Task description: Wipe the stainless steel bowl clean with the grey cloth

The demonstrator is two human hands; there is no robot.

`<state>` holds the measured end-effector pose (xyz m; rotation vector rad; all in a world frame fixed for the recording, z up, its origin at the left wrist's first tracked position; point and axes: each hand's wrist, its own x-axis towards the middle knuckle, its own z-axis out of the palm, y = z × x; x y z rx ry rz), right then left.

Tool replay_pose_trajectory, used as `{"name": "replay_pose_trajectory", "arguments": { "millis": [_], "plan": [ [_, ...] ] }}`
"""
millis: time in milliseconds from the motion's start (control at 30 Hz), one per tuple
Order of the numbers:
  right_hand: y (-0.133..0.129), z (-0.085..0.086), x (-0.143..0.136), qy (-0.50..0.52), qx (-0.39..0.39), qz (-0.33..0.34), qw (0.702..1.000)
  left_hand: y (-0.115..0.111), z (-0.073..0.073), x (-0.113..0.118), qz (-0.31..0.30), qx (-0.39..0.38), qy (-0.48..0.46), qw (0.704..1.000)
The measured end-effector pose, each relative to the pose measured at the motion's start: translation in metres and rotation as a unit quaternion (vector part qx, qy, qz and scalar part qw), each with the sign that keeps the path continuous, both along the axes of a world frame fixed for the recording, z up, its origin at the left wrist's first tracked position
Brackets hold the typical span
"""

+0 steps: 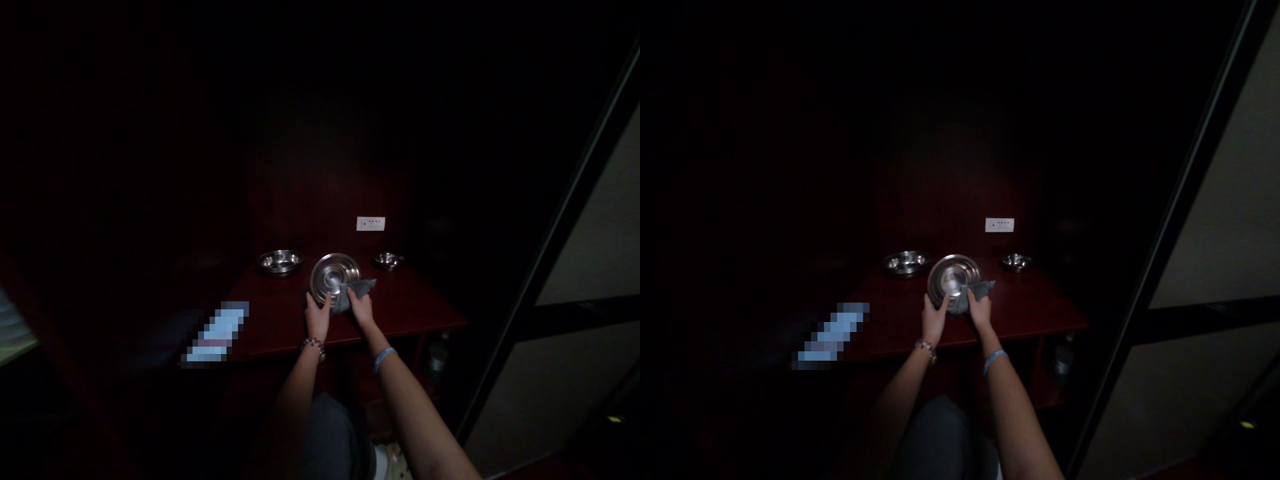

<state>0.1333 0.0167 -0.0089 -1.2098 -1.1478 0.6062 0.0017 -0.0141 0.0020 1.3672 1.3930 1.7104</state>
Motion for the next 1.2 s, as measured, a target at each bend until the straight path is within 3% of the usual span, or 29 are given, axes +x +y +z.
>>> {"name": "replay_pose_trajectory", "arguments": {
  "millis": [233,500,800,1033,1200],
  "plan": [
    [-0.003,0.002,0.000,0.011,-0.007,0.001,1.000,0.002,-0.003,0.001,-0.024,0.020,0.017,0.999],
    [-0.001,0.001,-0.002,0.010,0.001,0.011,1.000,0.006,-0.006,0.000,0.006,-0.011,0.005,1.000],
    [0.001,-0.001,-0.003,-0.008,0.001,0.021,1.000,0.014,-0.010,-0.001,0.031,0.041,-0.107,0.993],
    [0.001,-0.001,-0.002,-0.007,-0.001,0.014,1.000,0.005,-0.002,-0.002,0.053,0.046,-0.053,0.996],
    [0.003,-0.002,-0.001,0.001,0.009,0.011,1.000,0.002,-0.001,-0.002,0.024,0.046,-0.042,0.998]
  ]
}}
